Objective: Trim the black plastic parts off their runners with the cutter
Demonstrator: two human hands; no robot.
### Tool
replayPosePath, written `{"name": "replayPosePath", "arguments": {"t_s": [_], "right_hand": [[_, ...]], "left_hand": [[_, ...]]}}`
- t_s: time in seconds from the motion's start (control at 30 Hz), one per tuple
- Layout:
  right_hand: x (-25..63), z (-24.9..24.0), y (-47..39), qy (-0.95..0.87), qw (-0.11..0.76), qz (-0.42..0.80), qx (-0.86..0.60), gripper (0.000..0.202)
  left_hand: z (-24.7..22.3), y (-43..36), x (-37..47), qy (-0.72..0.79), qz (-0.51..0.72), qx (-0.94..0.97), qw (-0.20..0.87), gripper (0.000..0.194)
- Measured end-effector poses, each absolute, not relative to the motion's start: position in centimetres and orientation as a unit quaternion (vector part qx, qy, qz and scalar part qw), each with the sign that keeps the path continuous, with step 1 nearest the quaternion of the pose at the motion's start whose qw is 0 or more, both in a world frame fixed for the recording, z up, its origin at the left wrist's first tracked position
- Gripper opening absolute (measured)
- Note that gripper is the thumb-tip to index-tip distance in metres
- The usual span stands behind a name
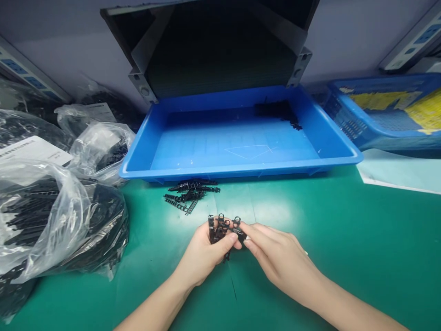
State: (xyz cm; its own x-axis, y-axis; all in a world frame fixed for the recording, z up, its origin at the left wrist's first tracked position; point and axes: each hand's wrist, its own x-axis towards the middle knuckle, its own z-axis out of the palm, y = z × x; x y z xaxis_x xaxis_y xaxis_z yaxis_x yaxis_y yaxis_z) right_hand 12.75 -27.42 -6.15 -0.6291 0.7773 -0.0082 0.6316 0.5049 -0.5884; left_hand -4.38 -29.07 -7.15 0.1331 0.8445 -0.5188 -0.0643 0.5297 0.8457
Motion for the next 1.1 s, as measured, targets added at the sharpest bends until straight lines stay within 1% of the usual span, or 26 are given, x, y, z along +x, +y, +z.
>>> {"name": "replayPosePath", "arguments": {"t_s": [0.23,0.43,0.5,0.57,0.63,0.7,0.73,0.77,0.9,1.1], "right_hand": [[12.6,-6.4,-27.7,-0.852,0.12,0.291,-0.418,0.032],[12.1,-6.8,-28.0,-0.848,0.161,0.276,-0.424,0.034],[12.1,-7.1,-28.0,-0.842,0.184,0.271,-0.429,0.034],[12.1,-7.3,-28.0,-0.834,0.202,0.27,-0.436,0.034],[12.2,-7.5,-27.8,-0.829,0.205,0.269,-0.446,0.035],[12.3,-7.5,-27.6,-0.827,0.201,0.267,-0.452,0.035],[12.3,-7.5,-27.5,-0.826,0.2,0.268,-0.454,0.035],[12.3,-7.5,-27.5,-0.825,0.2,0.269,-0.455,0.035],[12.3,-7.5,-27.4,-0.821,0.189,0.273,-0.464,0.033],[12.4,-7.5,-27.3,-0.803,0.16,0.313,-0.481,0.033]], "left_hand": [[-6.6,-29.1,-4.0,0.605,0.334,0.39,0.608,0.02],[-6.9,-29.5,-3.6,0.613,0.346,0.407,0.582,0.014],[-7.0,-29.2,-3.9,0.625,0.344,0.433,0.551,0.015],[-7.1,-28.6,-5.0,0.658,0.337,0.487,0.465,0.017],[-7.3,-27.5,-6.7,0.701,0.324,0.558,0.304,0.02],[-7.7,-26.3,-8.9,0.72,0.306,0.611,0.124,0.015],[-8.0,-25.7,-9.9,0.719,0.3,0.623,0.07,0.013],[-8.2,-25.1,-10.9,0.717,0.293,0.631,0.038,0.013],[-9.2,-24.0,-12.7,0.708,0.257,0.658,0.005,0.016],[-9.9,-23.9,-11.6,0.705,0.245,0.665,-0.023,0.021]]}}
